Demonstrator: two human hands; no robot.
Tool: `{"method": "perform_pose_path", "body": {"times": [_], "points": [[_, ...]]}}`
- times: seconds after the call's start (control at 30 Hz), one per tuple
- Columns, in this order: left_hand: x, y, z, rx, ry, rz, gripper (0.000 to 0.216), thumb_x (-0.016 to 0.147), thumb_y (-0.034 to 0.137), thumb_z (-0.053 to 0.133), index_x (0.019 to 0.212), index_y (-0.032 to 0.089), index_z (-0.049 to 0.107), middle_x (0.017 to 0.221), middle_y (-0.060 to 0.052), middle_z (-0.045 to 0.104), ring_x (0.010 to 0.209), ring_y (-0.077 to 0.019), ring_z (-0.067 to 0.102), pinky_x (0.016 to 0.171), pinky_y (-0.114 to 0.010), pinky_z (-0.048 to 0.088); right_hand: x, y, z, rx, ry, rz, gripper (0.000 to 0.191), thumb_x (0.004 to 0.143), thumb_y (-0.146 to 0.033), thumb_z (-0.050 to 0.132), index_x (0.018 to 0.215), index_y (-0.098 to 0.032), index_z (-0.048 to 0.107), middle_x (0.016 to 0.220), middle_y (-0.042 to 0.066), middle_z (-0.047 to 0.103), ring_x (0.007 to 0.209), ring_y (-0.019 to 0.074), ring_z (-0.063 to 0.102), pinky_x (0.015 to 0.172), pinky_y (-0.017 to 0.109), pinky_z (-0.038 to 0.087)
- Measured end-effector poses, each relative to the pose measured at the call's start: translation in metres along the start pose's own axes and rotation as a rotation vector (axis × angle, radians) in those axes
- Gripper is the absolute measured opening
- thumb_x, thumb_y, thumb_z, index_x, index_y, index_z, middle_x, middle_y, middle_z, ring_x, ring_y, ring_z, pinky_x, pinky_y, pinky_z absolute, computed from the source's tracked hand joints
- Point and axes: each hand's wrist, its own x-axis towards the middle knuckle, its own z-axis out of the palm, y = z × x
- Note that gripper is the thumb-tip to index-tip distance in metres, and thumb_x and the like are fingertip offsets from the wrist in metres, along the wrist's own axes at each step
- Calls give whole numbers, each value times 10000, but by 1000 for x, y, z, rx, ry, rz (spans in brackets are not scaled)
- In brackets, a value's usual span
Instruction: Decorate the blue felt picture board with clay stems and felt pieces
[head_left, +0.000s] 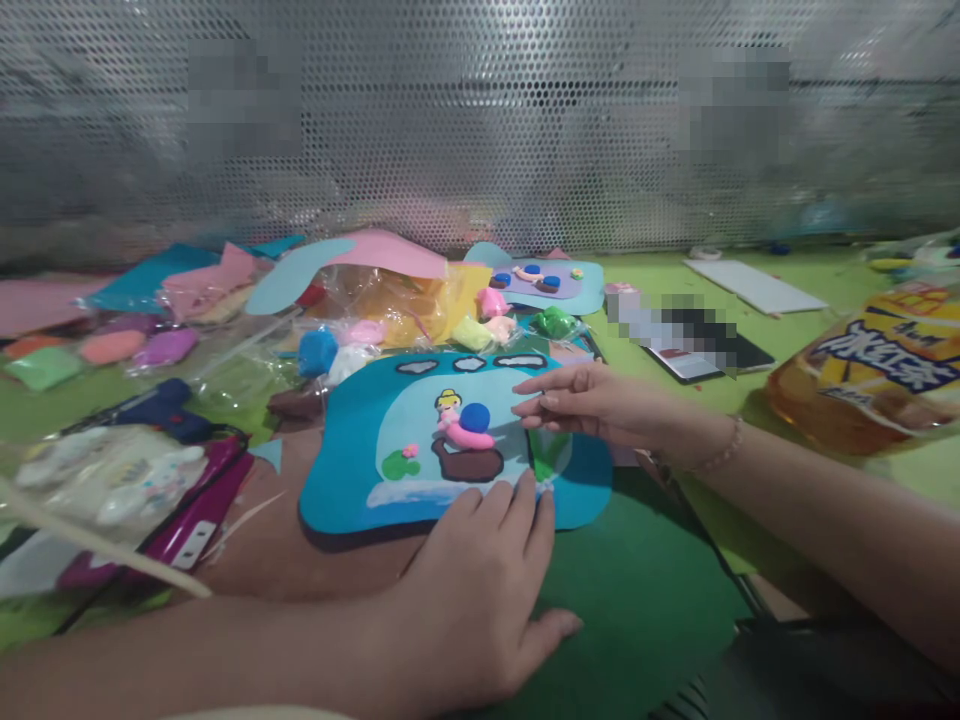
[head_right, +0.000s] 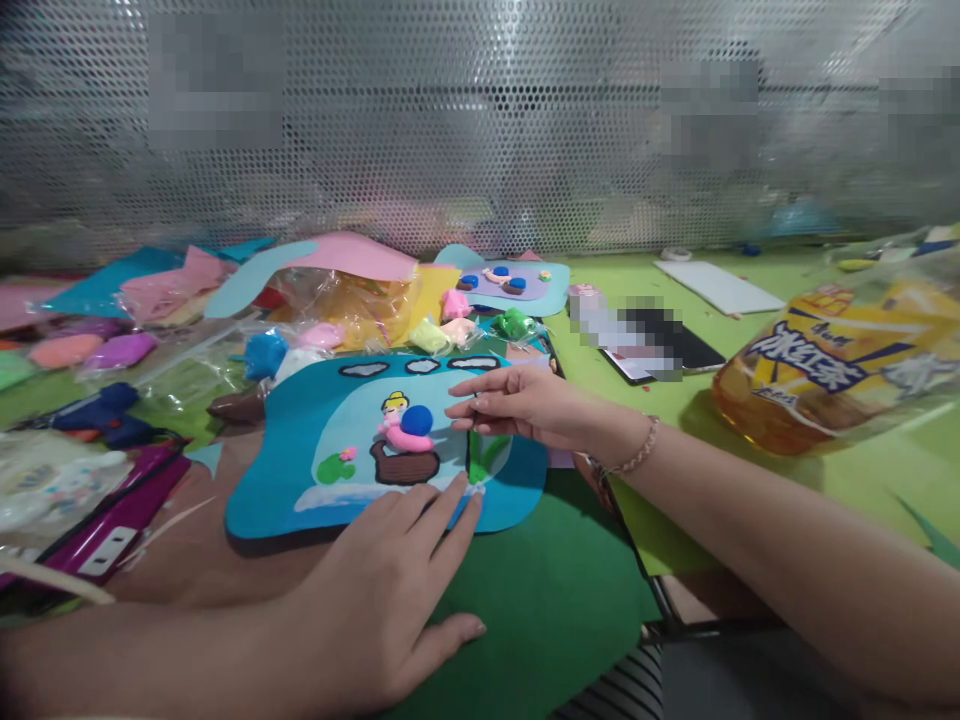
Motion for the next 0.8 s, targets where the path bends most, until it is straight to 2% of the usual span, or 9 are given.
{"method": "perform_pose_path", "body": {"times": [0.1,0.17,0.27,0.37,0.5,0.6,0.7,0.8], "points": [[0,0,0,5,8,2,683,907,550,264,1352,45,378,1362,-247,398,1118,-380,441,847,-502,398,2,3,-2,-11,14,-30,170,667,-192,764,806,-148,677,785,21,723,711,90,679,643,149,545],[0,1,0,12,14,4,685,909,550,257,1351,41,378,1356,-250,403,1115,-380,444,841,-500,398,3,4,-2,-23,56,-48,221,580,-221,819,694,-143,646,657,-6,695,615,76,658,572,136,523],[-1,0,1,11,13,3,690,909,557,247,1356,46,373,1361,-250,397,1130,-378,436,848,-496,392,3,4,-3,-43,107,-59,296,502,-250,853,625,-142,607,568,-29,654,515,59,609,494,136,481],[-1,0,1,11,6,-1,687,912,555,241,1360,49,369,1368,-245,391,1133,-374,434,856,-494,388,3,3,-3,-44,118,-62,309,478,-261,860,597,-140,602,560,-27,648,499,55,588,487,146,474],[0,0,0,7,-6,2,692,913,553,237,1362,44,366,1368,-246,390,1123,-373,437,847,-492,394,3,2,-3,-7,110,-64,251,497,-245,854,620,-141,661,603,-8,668,564,60,614,543,141,498],[-1,1,0,4,-6,-1,693,910,559,242,1369,53,358,1378,-241,379,1115,-375,438,844,-497,393,3,2,-3,25,79,-73,212,590,-222,813,762,-150,710,668,9,692,628,73,637,589,150,516],[-1,1,0,5,-4,-1,690,912,558,242,1367,53,359,1382,-241,373,1121,-375,433,849,-496,390,3,2,-4,43,52,-59,250,683,-183,752,927,-167,698,826,34,719,740,90,662,658,163,533],[-1,0,0,13,4,0,684,916,553,236,1362,51,364,1381,-242,374,1124,-372,431,853,-495,388,3,1,-5,41,50,-46,245,709,-167,729,949,-168,683,858,37,718,780,94,667,687,164,536]]}}
